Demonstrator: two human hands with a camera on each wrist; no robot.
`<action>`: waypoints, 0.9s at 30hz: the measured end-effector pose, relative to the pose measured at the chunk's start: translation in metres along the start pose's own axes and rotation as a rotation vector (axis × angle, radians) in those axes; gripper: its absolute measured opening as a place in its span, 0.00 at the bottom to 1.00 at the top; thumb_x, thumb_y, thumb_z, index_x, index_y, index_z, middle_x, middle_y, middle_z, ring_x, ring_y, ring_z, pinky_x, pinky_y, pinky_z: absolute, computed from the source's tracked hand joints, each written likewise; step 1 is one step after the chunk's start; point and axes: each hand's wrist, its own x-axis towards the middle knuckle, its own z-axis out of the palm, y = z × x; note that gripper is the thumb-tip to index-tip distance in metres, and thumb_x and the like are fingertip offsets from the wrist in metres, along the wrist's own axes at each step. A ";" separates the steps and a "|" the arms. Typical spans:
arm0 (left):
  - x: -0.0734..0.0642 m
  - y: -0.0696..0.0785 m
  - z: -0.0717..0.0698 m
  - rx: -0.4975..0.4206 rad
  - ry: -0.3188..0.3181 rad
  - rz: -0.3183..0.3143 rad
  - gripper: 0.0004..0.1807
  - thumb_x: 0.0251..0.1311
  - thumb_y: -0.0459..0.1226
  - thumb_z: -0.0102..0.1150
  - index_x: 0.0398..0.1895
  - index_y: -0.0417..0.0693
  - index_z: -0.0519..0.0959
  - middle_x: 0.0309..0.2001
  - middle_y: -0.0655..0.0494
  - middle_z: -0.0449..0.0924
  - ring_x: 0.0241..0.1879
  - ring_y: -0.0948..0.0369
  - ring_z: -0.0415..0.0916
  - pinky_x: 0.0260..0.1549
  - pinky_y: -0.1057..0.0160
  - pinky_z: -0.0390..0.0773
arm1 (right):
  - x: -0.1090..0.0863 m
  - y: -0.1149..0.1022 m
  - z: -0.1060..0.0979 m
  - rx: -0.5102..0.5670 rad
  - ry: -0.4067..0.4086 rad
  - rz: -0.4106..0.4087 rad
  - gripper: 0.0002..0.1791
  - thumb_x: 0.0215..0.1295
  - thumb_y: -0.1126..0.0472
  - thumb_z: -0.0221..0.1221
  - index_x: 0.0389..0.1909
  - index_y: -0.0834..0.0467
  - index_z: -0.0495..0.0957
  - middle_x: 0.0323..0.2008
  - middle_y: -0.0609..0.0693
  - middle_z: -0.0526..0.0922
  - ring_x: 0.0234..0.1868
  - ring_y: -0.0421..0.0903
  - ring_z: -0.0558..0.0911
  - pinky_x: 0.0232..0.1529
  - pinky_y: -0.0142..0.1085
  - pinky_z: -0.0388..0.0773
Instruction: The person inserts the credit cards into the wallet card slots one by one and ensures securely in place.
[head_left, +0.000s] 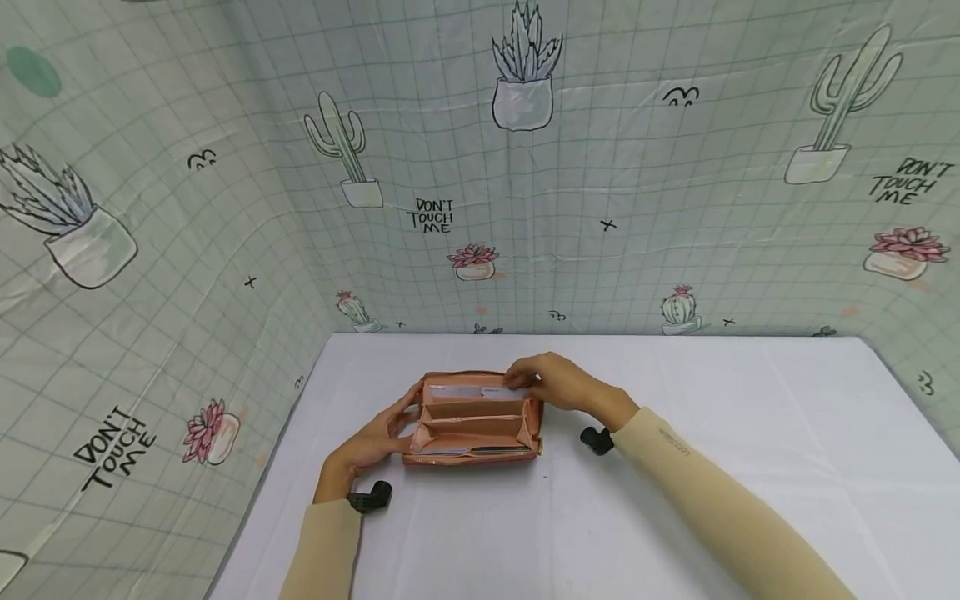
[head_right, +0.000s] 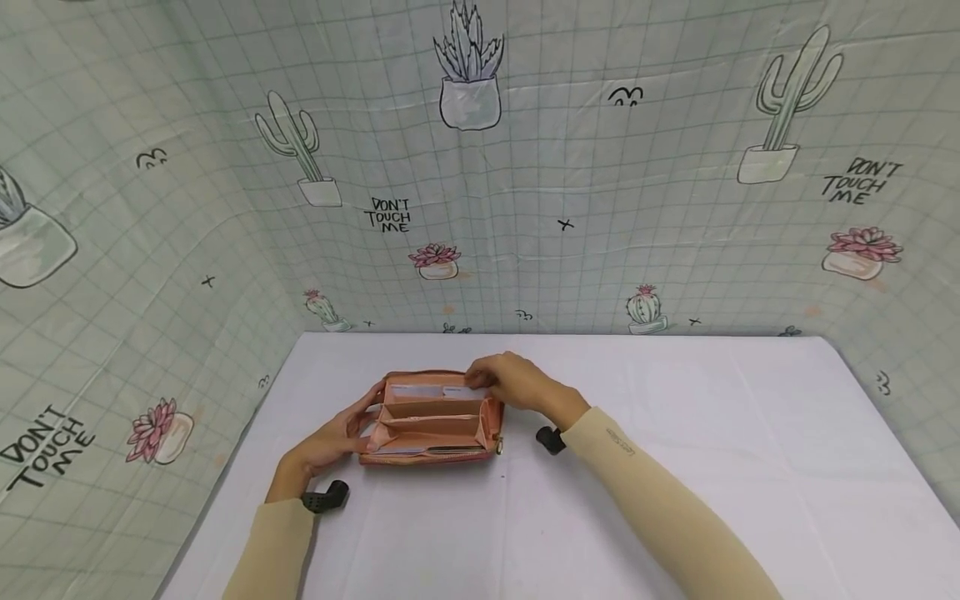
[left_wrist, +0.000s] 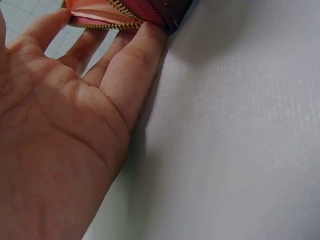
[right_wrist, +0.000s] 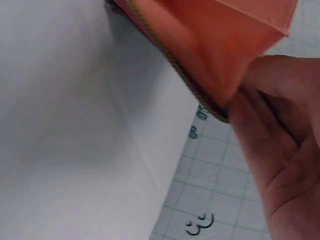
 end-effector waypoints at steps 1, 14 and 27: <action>0.000 -0.001 0.000 0.002 -0.002 0.003 0.51 0.55 0.29 0.62 0.73 0.69 0.43 0.73 0.60 0.38 0.68 0.54 0.47 0.61 0.55 0.54 | -0.003 0.002 0.002 0.010 0.028 -0.005 0.19 0.60 0.75 0.57 0.51 0.58 0.77 0.45 0.50 0.82 0.47 0.41 0.80 0.45 0.34 0.75; -0.003 -0.002 0.007 0.047 0.035 0.007 0.50 0.55 0.33 0.64 0.72 0.73 0.44 0.71 0.58 0.45 0.68 0.53 0.49 0.58 0.53 0.61 | -0.058 0.011 0.004 -0.018 0.352 -0.029 0.17 0.60 0.69 0.60 0.50 0.54 0.78 0.41 0.45 0.82 0.40 0.38 0.78 0.36 0.35 0.77; 0.003 0.005 0.009 0.010 0.107 0.110 0.52 0.53 0.25 0.62 0.73 0.64 0.44 0.72 0.56 0.42 0.68 0.50 0.45 0.55 0.65 0.65 | -0.149 0.031 -0.015 -0.008 0.449 0.080 0.18 0.60 0.69 0.59 0.50 0.52 0.77 0.40 0.49 0.83 0.40 0.43 0.81 0.37 0.34 0.77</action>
